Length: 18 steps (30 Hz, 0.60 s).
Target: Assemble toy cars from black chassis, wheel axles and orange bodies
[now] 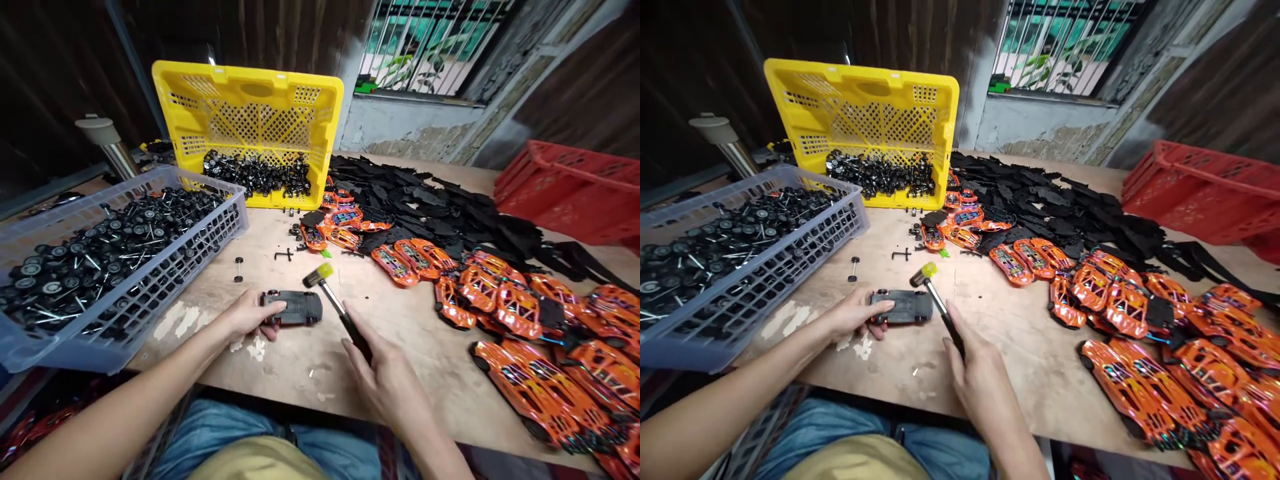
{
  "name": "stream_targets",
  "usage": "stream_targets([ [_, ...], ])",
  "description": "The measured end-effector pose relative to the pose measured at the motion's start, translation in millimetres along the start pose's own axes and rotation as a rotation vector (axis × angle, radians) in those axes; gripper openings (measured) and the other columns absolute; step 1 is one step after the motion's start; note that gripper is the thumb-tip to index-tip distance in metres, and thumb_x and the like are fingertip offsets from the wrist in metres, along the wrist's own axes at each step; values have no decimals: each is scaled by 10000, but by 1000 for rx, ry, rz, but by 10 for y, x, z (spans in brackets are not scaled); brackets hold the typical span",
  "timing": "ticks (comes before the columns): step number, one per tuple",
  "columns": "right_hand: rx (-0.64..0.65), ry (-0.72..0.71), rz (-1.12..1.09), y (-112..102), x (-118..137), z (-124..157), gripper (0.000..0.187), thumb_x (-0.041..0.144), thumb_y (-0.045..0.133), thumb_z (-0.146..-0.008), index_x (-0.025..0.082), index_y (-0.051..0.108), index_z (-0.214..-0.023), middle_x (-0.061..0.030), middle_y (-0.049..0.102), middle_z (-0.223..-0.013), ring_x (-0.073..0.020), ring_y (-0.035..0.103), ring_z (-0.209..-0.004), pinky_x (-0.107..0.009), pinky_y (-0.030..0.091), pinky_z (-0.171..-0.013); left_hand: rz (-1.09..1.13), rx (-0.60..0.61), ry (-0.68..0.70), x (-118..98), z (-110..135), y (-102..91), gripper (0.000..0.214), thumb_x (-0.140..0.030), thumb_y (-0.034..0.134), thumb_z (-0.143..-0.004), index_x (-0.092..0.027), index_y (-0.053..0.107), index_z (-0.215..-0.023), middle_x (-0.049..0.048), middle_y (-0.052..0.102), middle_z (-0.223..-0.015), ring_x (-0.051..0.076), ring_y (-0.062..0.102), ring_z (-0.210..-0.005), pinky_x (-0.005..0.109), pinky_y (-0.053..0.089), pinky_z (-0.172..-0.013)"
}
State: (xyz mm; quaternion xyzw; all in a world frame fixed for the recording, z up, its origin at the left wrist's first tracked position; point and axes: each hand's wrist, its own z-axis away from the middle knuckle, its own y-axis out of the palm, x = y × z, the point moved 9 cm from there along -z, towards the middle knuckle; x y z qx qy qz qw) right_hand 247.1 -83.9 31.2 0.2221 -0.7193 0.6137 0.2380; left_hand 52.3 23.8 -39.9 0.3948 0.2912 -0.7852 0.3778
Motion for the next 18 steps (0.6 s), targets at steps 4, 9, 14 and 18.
stream_targets([
  [4, -136, -6, -255, -174, -9, -163, 639, 347, 714, -772, 177, 456, -1331, -75, 683, -1020, -159, 630, -717, -271, 539, -683, -226, 0, 451, -346, 286, -1, 312, -417, 685, -783, -182, 505, -882, -47, 580, -717, 104, 593, -631, 187, 413, -542],
  [9, -31, 23, -404, -1, 16, -185, 311, 224, 691, -772, 204, 543, -1044, 3, 664, -879, -97, 527, -588, -210, 460, -566, -275, -21, 637, -470, 447, 40, 283, -319, 715, -780, -182, 573, -984, 3, 639, -876, 149, 610, -830, 243, 473, -742],
  [14, -230, 19, -499, 69, 131, -63, 193, 291, 668, -823, 209, 555, -957, 17, 634, -774, -132, 585, -683, -219, 469, -632, 446, -187, 553, -320, 439, 194, 529, -368, 752, -747, -219, 532, -1204, 90, 627, -1217, 215, 622, -1072, 326, 507, -889],
  [18, -239, 141, -585, 250, 19, -21, 201, 381, 606, -873, 205, 549, -952, -11, 653, -795, -145, 615, -654, -230, 492, -590, 623, 66, 193, -89, 343, 761, 499, -536, 658, -796, -95, 656, -1030, 145, 723, -963, 200, 706, -772, 278, 564, -652],
])
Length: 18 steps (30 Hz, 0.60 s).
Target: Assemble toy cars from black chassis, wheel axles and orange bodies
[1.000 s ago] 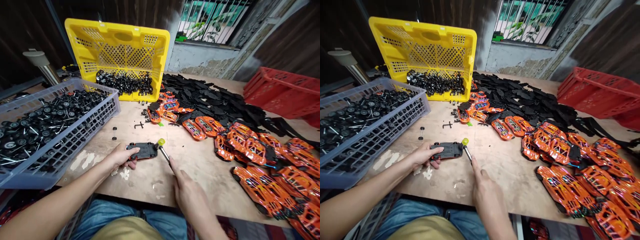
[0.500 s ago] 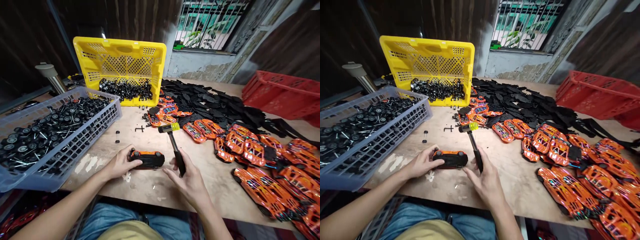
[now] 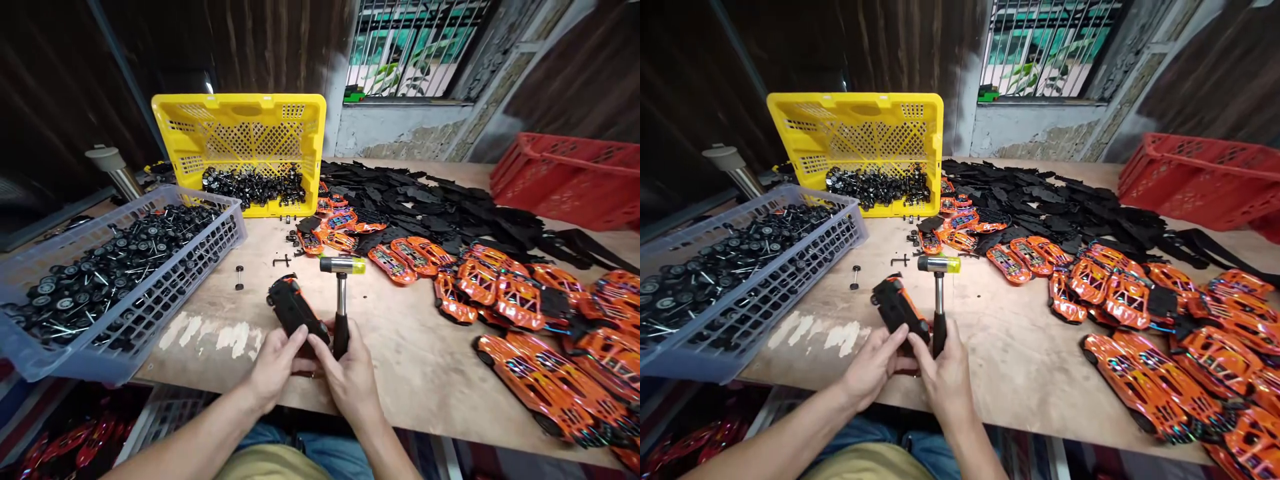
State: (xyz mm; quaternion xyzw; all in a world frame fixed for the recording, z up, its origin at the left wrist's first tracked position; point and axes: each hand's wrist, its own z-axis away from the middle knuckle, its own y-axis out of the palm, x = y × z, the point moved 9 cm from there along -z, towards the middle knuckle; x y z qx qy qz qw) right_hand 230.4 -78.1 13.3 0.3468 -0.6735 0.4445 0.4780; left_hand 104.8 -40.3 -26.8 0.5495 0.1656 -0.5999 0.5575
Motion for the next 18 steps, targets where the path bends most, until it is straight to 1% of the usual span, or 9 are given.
stream_targets([
  [3, 110, 37, 148, -68, -27, -19, 254, 405, 483, -938, 182, 602, -964, 2, 614, -637, -143, 583, -531, -231, 467, -504, -185, -119, -291, 145, -24, -206, 526, -566, 738, -684, -55, 685, -798, 102, 708, -667, 104, 615, -430, 164, 442, -391],
  [5, 82, -42, 277, -237, 114, -21, 324, 374, 432, -961, 172, 611, -1141, 20, 576, -575, -139, 556, -482, -228, 461, -485, -303, -88, -421, 139, -47, -324, 533, -567, 754, -651, -47, 688, -748, 94, 691, -592, 95, 581, -359, 148, 383, -328],
  [6, 21, -103, 329, -340, 216, -8, 377, 354, 427, -964, 177, 562, -1268, 14, 593, -601, -140, 565, -491, -231, 476, -503, -343, -60, -453, 119, -62, -362, 538, -568, 754, -645, -45, 694, -757, 96, 692, -584, 99, 579, -348, 147, 368, -313],
  [8, -118, -238, 403, -494, 402, 62, 481, 315, 427, -965, 204, 425, -1433, -29, 665, -740, -152, 617, -562, -254, 522, -579, -383, -25, -478, 81, -93, -409, 551, -570, 756, -631, -47, 702, -797, 100, 702, -593, 103, 575, -335, 148, 348, -297],
  [9, -132, -300, 438, -492, 454, 100, 499, 297, 429, -963, 218, 402, -1454, -53, 693, -819, -163, 646, -609, -268, 538, -618, -391, -12, -489, 79, -102, -416, 560, -573, 756, -624, -47, 704, -807, 104, 707, -604, 103, 574, -334, 149, 343, -294],
  [11, -34, -366, 527, -352, 440, 136, 484, 254, 417, -957, 240, 436, -1440, -73, 720, -864, -183, 678, -637, -278, 549, -612, -398, 5, -511, 99, -110, -414, 572, -585, 759, -605, -49, 702, -796, 112, 715, -622, 98, 570, -334, 150, 341, -296],
  [14, 211, -314, 660, -93, 258, 101, 469, 226, 397, -955, 284, 474, -1414, -45, 731, -781, -195, 687, -581, -260, 525, -514, -380, 29, -528, 142, -118, -396, 583, -601, 767, -581, -58, 698, -782, 115, 720, -636, 91, 566, -341, 146, 332, -303],
  [15, 205, -286, 668, -95, 238, 67, 474, 236, 389, -963, 288, 450, -1430, -44, 735, -797, -198, 694, -600, -262, 527, -526, -374, 32, -524, 147, -124, -398, 589, -605, 768, -576, -60, 700, -789, 112, 718, -628, 90, 561, -339, 148, 326, -304],
  [18, 64, -238, 627, -195, 276, -44, 485, 281, 351, -988, 250, 382, -1471, -70, 741, -893, -201, 710, -702, -270, 538, -613, -376, 29, -507, 145, -144, -421, 614, -616, 767, -561, -55, 706, -802, 104, 710, -602, 85, 539, -328, 155, 307, -301],
])
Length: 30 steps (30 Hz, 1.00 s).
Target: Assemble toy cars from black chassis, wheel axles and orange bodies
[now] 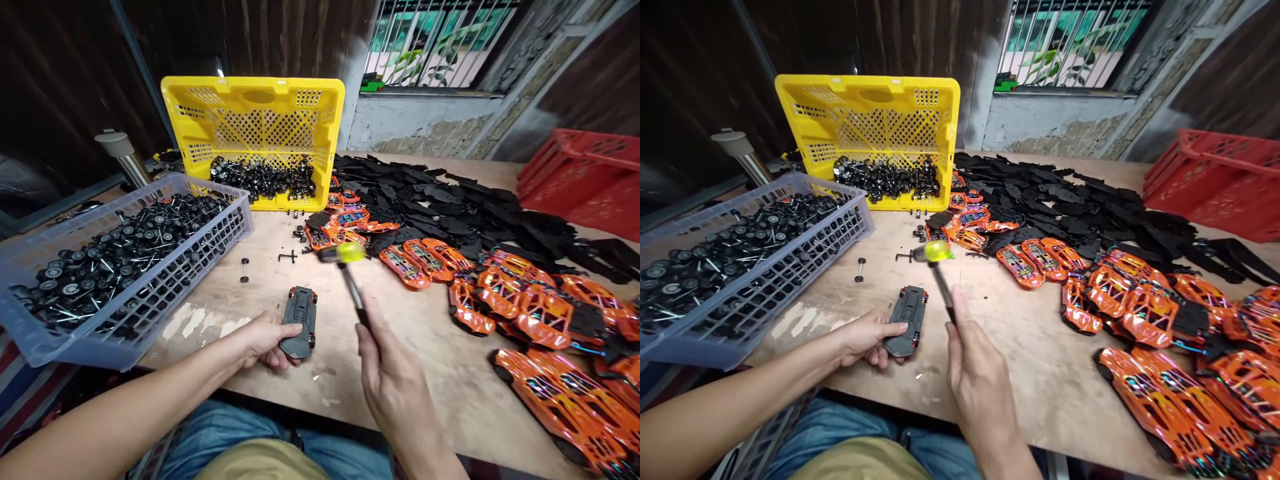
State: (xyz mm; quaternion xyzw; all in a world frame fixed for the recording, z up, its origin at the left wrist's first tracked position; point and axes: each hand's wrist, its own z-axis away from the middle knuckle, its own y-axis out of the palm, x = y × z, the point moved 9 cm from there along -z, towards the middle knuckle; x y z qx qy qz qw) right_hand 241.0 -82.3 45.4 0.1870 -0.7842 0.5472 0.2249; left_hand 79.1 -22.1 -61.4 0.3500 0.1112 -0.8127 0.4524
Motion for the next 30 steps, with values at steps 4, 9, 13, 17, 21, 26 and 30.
stream_targets([
  [4, 234, 16, 126, 287, -76, -67, 471, 255, 370, -980, 277, 422, -1447, -50, 749, -774, -201, 695, -576, -248, 471, -504, -47, -13, -9, 11, -9, -17, 640, -665, 729, -544, -62, 689, -755, 107, 712, -631, 68, 520, -329, 154, 296, -312],
  [9, 159, 72, 137, 236, -371, -196, 466, 319, 394, -978, 275, 432, -1440, -87, 740, -892, -241, 709, -717, -316, 524, -625, -352, -129, 99, -114, 146, -41, 484, -584, 590, -753, -117, 666, -849, 72, 703, -658, 113, 565, -377, 186, 341, -369],
  [13, -43, -93, 20, -56, -242, -281, 584, 388, 594, -868, 205, 476, -1410, -159, 621, -1158, -308, 601, -1073, -479, 492, -917, -969, -440, 503, -558, 551, -31, 237, -373, 569, -854, -182, 686, -931, 84, 723, -784, 232, 683, -683, 284, 459, -597],
  [17, 56, -274, -257, -63, 95, -252, 556, 222, 633, -806, 247, 515, -1349, -103, 599, -1210, -250, 574, -1119, -422, 480, -957, -1298, -555, 757, -717, 810, 100, 193, -201, 602, -835, -197, 659, -1020, 84, 704, -894, 265, 668, -833, 332, 470, -711],
  [21, 52, -229, -403, -27, 119, -182, 357, 97, 553, -765, 233, 630, -1085, -51, 670, -996, -203, 642, -930, -346, 516, -841, -1283, -624, 977, -780, 966, 126, 208, -132, 610, -809, -192, 625, -1008, 66, 675, -923, 233, 645, -853, 327, 482, -745],
  [26, 8, -210, -451, 28, 39, -44, 363, 79, 550, -765, 241, 620, -1082, -52, 670, -1012, -200, 643, -941, -342, 517, -840, -1328, -644, 1125, -755, 1077, 174, 228, -95, 604, -788, -168, 607, -1003, 84, 658, -957, 247, 616, -890, 345, 501, -753],
  [30, -17, -214, -480, 38, 26, 69, 307, 138, 587, -820, 251, 626, -1103, -65, 670, -1032, -212, 639, -970, -365, 519, -862, -1291, -642, 1211, -751, 1162, 204, 257, -71, 563, -800, -174, 619, -1029, 96, 661, -1002, 242, 607, -918, 345, 501, -789],
])
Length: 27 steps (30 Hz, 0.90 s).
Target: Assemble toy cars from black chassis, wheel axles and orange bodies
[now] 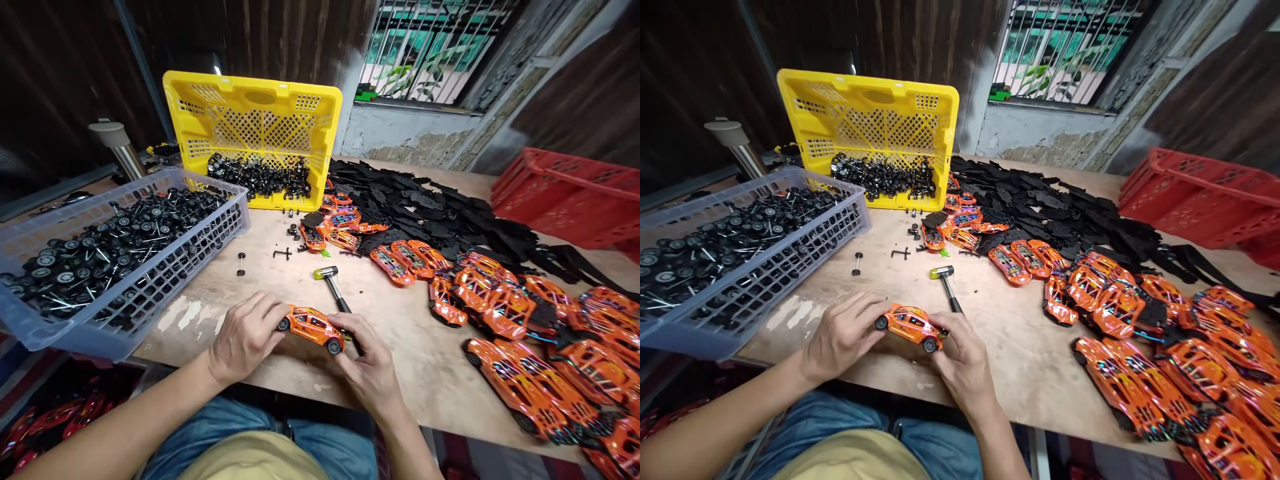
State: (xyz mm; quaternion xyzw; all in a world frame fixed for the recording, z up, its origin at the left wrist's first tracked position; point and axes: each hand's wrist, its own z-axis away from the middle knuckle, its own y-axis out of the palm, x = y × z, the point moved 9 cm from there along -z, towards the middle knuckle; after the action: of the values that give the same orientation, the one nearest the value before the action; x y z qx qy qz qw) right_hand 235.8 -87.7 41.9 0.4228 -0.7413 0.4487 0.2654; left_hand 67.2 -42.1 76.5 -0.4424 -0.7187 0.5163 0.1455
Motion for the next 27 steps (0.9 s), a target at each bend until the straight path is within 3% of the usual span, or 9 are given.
stream_targets([
  [3, -54, 143, -75, -41, -67, 55, 293, 238, 658, -816, 250, 628, -1108, -64, 675, -1030, -219, 647, -957, -362, 527, -853, 188, -34, -124, 78, -16, -9, 259, -173, 593, -833, -177, 613, -1092, 93, 672, -982, 235, 608, -916, 340, 490, -802],
  [6, -108, 468, -294, -42, -244, 119, 480, 437, 614, -861, 238, 515, -1287, -45, 686, -897, -192, 674, -793, -320, 556, -726, 633, 54, -490, 298, 12, 242, 405, -397, 596, -856, -178, 560, -1194, 40, 672, -831, 165, 607, -709, 264, 477, -640],
  [9, -53, 747, -504, 103, -352, 195, 631, 633, 412, -903, 190, 478, -1346, 13, 607, -613, -152, 604, -492, -274, 514, -503, 1077, 310, -850, 313, 142, 708, 473, -591, 557, -801, -143, 625, -937, -23, 570, -587, 71, 422, -424, 181, 281, -397],
  [12, -61, 872, -635, 187, -414, 250, 696, 701, 386, -873, 164, 533, -1292, 47, 537, -523, -116, 529, -373, -227, 443, -409, 1244, 465, -1061, 291, 265, 977, 527, -677, 642, -640, -161, 551, -683, -83, 405, -423, 24, 229, -330, 175, 88, -361],
  [16, -98, 905, -710, 207, -468, 287, 664, 680, 501, -828, 162, 556, -1239, 51, 559, -524, -96, 530, -375, -191, 422, -412, 1330, 526, -1126, 301, 316, 1117, 533, -659, 708, -543, -189, 474, -638, -111, 347, -379, 9, 194, -312, 167, 44, -373],
  [22, -126, 934, -810, 197, -551, 292, 591, 622, 585, -804, 174, 579, -1190, 62, 549, -511, -80, 511, -375, -176, 425, -405, 1344, 538, -1141, 290, 254, 1189, 508, -629, 711, -552, -192, 463, -627, -113, 331, -373, 11, 183, -317, 158, 54, -356],
  [24, -164, 941, -870, 177, -581, 303, 568, 589, 627, -788, 198, 577, -1197, 62, 549, -543, -82, 523, -412, -184, 452, -426, 1306, 510, -1109, 274, 185, 1185, 507, -645, 690, -586, -177, 509, -654, -97, 368, -398, 20, 217, -323, 154, 85, -345],
  [27, -222, 851, -919, 33, -560, 274, 536, 511, 667, -789, 221, 551, -1225, 15, 620, -741, -98, 570, -549, -202, 494, -474, 1203, 347, -1015, 311, 55, 1089, 546, -677, 630, -676, -150, 617, -820, -57, 485, -506, 51, 348, -380, 151, 217, -349],
])
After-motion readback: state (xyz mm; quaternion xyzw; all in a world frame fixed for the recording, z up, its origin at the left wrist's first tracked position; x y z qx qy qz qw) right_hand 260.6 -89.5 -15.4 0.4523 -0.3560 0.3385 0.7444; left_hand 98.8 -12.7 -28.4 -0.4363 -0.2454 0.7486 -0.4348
